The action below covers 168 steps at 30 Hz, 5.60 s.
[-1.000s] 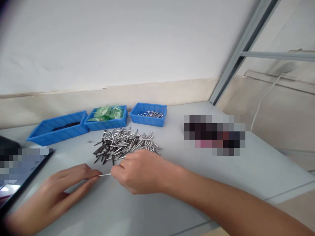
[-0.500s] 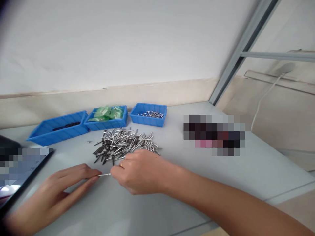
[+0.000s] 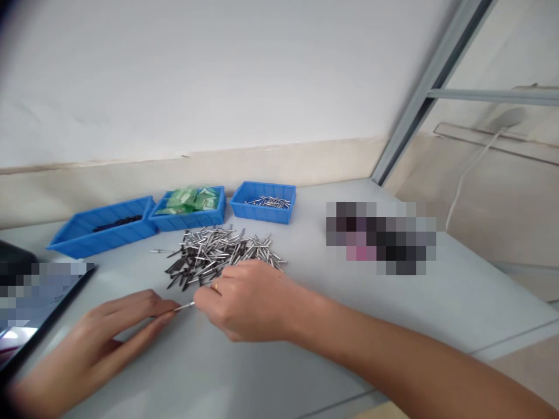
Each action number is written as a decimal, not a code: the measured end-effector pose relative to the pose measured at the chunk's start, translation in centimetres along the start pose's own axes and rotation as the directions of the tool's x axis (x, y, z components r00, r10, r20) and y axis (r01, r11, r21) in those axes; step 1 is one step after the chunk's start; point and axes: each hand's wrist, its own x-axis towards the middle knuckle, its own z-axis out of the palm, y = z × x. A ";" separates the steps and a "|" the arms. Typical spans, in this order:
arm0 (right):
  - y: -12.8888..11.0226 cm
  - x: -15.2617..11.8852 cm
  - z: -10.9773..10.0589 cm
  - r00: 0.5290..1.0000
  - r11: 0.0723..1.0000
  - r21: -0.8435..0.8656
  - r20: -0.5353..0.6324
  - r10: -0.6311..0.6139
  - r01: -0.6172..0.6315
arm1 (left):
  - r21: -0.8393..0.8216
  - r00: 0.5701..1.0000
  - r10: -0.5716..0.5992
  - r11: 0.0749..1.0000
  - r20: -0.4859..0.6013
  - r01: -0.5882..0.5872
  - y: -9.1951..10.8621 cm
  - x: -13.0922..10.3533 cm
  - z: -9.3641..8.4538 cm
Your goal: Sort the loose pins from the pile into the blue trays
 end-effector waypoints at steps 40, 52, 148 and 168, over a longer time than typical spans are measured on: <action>-0.7 0.4 -0.1 0.989 0.994 0.088 -0.138 -0.049 0.062 | -0.181 0.998 -0.055 0.982 0.012 0.056 1.2 0.2 0.0; -0.8 0.2 0.5 0.978 0.975 0.138 -0.136 -0.156 0.174 | -0.252 0.993 -0.114 0.962 -0.028 0.103 2.1 0.3 -0.1; -0.3 0.1 0.2 0.985 0.984 0.069 -0.065 -0.161 0.165 | -0.145 0.997 -0.069 0.987 -0.031 0.064 1.0 -0.4 0.2; -0.4 0.0 0.4 0.982 0.983 0.058 -0.087 -0.168 0.173 | -0.165 0.994 -0.090 0.983 -0.058 0.079 1.1 -0.1 0.5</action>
